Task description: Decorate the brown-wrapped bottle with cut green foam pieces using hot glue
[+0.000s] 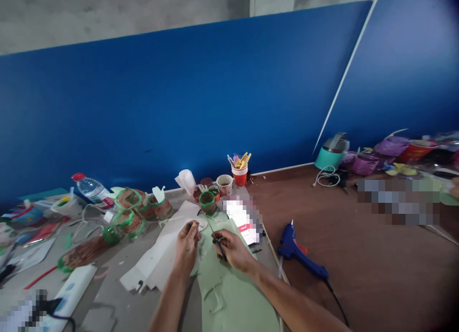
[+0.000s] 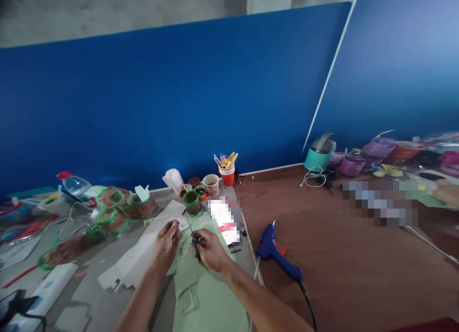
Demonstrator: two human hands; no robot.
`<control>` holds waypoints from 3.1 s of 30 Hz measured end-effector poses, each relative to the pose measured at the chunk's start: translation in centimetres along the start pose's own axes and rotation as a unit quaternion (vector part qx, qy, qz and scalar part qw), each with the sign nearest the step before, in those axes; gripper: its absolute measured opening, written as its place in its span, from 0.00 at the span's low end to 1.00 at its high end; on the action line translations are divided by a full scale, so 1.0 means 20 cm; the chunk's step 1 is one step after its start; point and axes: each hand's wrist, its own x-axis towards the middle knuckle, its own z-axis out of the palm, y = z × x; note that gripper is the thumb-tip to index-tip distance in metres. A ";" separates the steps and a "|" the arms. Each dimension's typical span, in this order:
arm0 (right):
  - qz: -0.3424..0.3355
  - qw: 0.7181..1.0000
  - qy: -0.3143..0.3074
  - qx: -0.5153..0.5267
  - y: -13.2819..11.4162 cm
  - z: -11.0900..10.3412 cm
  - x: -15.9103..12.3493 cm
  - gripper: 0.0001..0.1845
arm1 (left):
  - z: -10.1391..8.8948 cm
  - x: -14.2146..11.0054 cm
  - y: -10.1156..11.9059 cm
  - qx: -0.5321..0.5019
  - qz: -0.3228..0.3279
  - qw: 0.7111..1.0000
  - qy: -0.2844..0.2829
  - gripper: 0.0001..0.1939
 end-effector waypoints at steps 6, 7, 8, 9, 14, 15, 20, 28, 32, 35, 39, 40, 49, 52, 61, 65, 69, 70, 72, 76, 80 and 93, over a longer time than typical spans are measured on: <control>-0.018 0.997 0.019 0.067 -0.01 0.01 0.01 0.17 | 0.06 -0.06 0.01 -0.019 -0.034 0.998 -0.053 0.20; -0.021 0.997 0.027 0.076 -0.01 0.01 0.02 0.18 | 0.06 -0.07 0.00 -0.013 -0.038 0.997 -0.063 0.21; -0.023 0.996 0.034 0.084 -0.01 0.01 0.02 0.18 | 0.07 -0.07 0.00 -0.005 -0.042 0.996 -0.075 0.21; -0.025 0.995 0.042 0.091 -0.01 0.00 0.02 0.19 | 0.08 -0.08 -0.01 0.005 -0.045 0.995 -0.086 0.21; -0.041 0.988 0.082 0.124 -0.03 -0.02 0.03 0.19 | 0.08 -0.10 -0.04 0.064 -0.035 0.989 -0.131 0.20; -0.044 0.987 0.088 0.130 -0.04 -0.02 0.03 0.19 | 0.08 -0.10 -0.04 0.077 -0.028 0.988 -0.134 0.19; -0.047 0.983 0.095 0.152 -0.03 -0.05 0.04 0.19 | 0.09 -0.12 -0.02 0.139 0.029 0.981 -0.134 0.15; -0.038 0.984 0.100 0.141 -0.03 -0.06 0.03 0.18 | 0.10 -0.13 -0.02 0.179 0.081 0.972 -0.125 0.09; -0.031 0.989 0.090 0.115 -0.06 -0.04 0.01 0.17 | 0.08 -0.11 -0.04 0.169 0.058 0.979 -0.096 0.12; -0.027 0.991 0.085 0.102 -0.07 -0.04 0.00 0.18 | 0.07 -0.09 -0.07 0.150 0.044 0.984 -0.088 0.14; -0.026 0.992 0.083 0.087 -0.07 -0.04 0.00 0.18 | 0.07 -0.08 -0.10 0.105 0.043 0.991 -0.074 0.14; -0.027 0.993 0.082 0.083 -0.07 -0.04 0.00 0.17 | 0.07 -0.08 -0.11 0.091 0.042 0.992 -0.071 0.14; -0.025 0.997 0.054 0.057 -0.02 -0.04 0.01 0.17 | 0.09 -0.10 -0.06 -0.041 -0.031 0.996 -0.078 0.20; -0.016 0.998 0.044 0.050 -0.01 -0.04 0.01 0.18 | 0.10 -0.11 -0.03 -0.078 -0.058 0.992 -0.083 0.20; -0.012 1.000 0.001 0.018 0.00 -0.03 -0.02 0.14 | 0.11 -0.13 -0.01 -0.146 -0.094 0.979 -0.106 0.18; -0.034 0.999 -0.013 -0.001 0.04 -0.03 -0.01 0.12 | 0.10 -0.12 -0.01 -0.157 -0.101 0.976 -0.108 0.18; -0.049 0.998 -0.011 -0.043 0.03 -0.03 -0.02 0.12 | 0.10 -0.11 -0.01 -0.166 -0.093 0.977 -0.099 0.18; -0.059 0.996 -0.010 -0.066 0.02 -0.03 -0.02 0.12 | 0.10 -0.11 -0.01 -0.167 -0.090 0.977 -0.097 0.18; -0.091 0.988 -0.010 -0.128 0.01 -0.03 -0.03 0.13 | 0.10 -0.11 0.00 -0.166 -0.084 0.978 -0.094 0.18; -0.132 0.965 -0.008 -0.227 0.00 -0.03 -0.04 0.15 | 0.10 -0.12 -0.01 -0.154 -0.080 0.980 -0.097 0.18; -0.129 0.962 -0.005 -0.242 0.01 -0.03 -0.04 0.15 | 0.09 -0.12 -0.02 -0.140 -0.079 0.982 -0.103 0.18; -0.170 0.947 0.003 -0.273 -0.02 -0.04 -0.04 0.15 | 0.10 -0.14 -0.03 -0.098 -0.065 0.989 -0.090 0.18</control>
